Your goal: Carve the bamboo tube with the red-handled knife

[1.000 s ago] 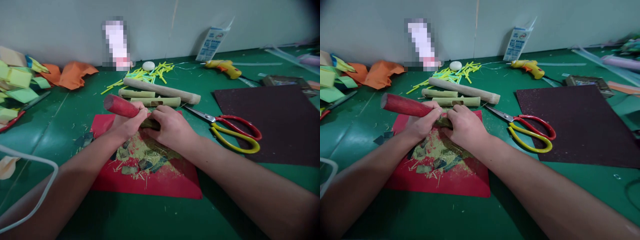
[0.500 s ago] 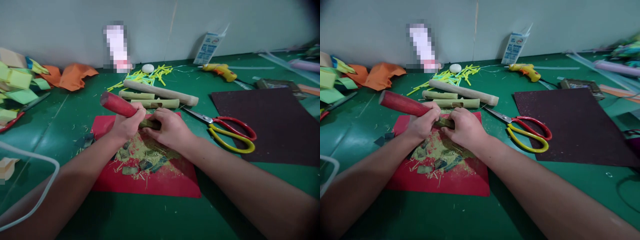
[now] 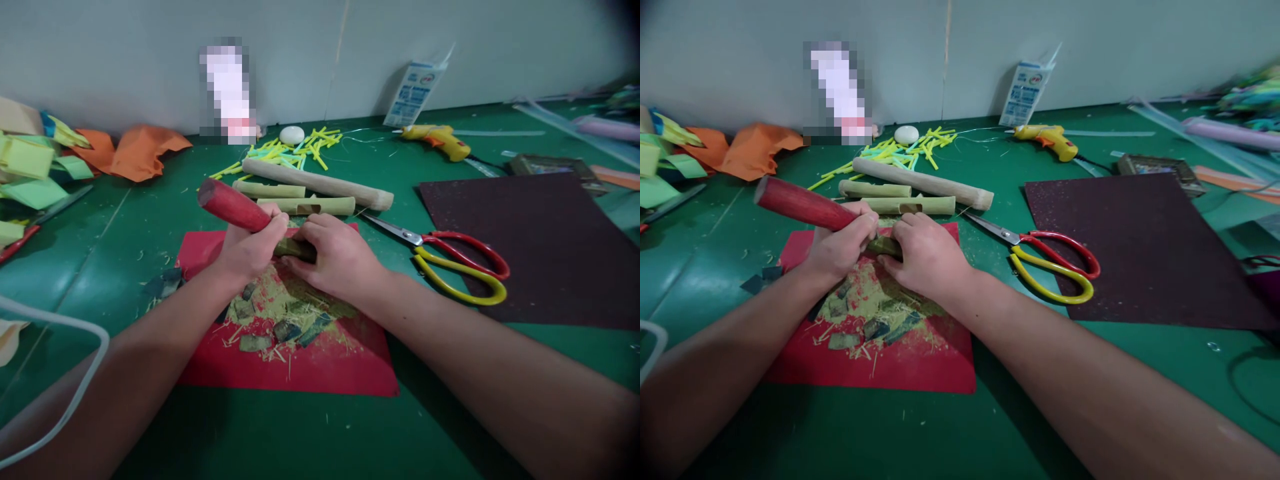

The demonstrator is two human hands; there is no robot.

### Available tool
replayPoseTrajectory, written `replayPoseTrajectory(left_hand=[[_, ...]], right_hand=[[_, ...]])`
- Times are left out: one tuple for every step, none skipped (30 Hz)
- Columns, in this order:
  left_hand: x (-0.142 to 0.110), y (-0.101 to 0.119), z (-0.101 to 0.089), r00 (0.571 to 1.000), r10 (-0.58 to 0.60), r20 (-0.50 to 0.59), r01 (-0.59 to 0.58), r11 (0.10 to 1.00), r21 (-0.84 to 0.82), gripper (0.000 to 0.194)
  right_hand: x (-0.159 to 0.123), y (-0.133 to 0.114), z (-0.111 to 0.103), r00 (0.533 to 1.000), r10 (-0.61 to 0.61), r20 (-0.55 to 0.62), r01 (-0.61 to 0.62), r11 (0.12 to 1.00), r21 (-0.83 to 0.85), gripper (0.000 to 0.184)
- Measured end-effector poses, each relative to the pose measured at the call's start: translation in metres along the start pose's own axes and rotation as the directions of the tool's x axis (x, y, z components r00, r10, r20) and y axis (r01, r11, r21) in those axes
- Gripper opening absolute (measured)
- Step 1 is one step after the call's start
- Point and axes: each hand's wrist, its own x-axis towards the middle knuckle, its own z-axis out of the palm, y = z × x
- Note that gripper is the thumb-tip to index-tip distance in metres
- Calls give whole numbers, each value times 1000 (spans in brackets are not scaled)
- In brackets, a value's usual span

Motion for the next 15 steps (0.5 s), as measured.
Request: replayPoseTrajectory(left_hand=[[0,-1,0,1000,-6,4,6,1000,-11,30],[0,-1,0,1000,-5,5,6,1000,-19,30],[1,-2,-1,1000,-2,4,2,1000,-25,30],[1,-2,-1,1000,2,-1,-2,1000,-28,29],[1,-2,-1,1000,7,-1,-7,1000,-28,29],[1,-2,-1,1000,10,-2,-10,1000,-22,29],[1,-2,-2,1000,9,-1,-9,1000,-11,29],[2,-2,-2,1000,5,1,-5,1000,1,28],[1,-2,-2,1000,-1,7,1,1000,11,28],[1,-1,-2,1000,-7,12,7,1000,15,28],[1,-1,-2,1000,-13,16,13,1000,16,28],[1,-2,-2,1000,-17,19,16,1000,12,27],[0,-2,-3,1000,-16,26,16,1000,6,27],[0,-3,-3,999,-13,34,13,1000,3,27],[-1,-4,-3,999,-7,44,6,1000,6,27]], right_hand=[[0,0,0,1000,1,1,-1,1000,-4,16],[0,0,0,1000,1,0,-1,1000,-7,16],[0,-1,0,1000,0,0,0,1000,-10,17],[-1,-1,0,1000,-2,-2,2,1000,-13,18],[-1,-1,0,1000,-5,-3,5,1000,-15,18],[-1,-1,-1,1000,-7,-4,7,1000,-18,19],[-1,-1,-1,1000,-10,-7,10,1000,-19,19],[-1,-1,-1,1000,-11,-10,11,1000,-19,19],[-1,-1,-1,1000,-11,-12,11,1000,-17,19],[-1,-1,-1,1000,-12,-13,12,1000,-15,19],[-1,-1,0,1000,-13,-14,12,1000,-12,18],[-1,0,0,1000,-15,-16,14,1000,-9,18],[-1,0,0,1000,-17,-17,16,1000,-7,18],[-2,0,0,1000,-18,-17,18,1000,-7,18],[-2,1,1,1000,-20,-18,20,1000,-7,18]])
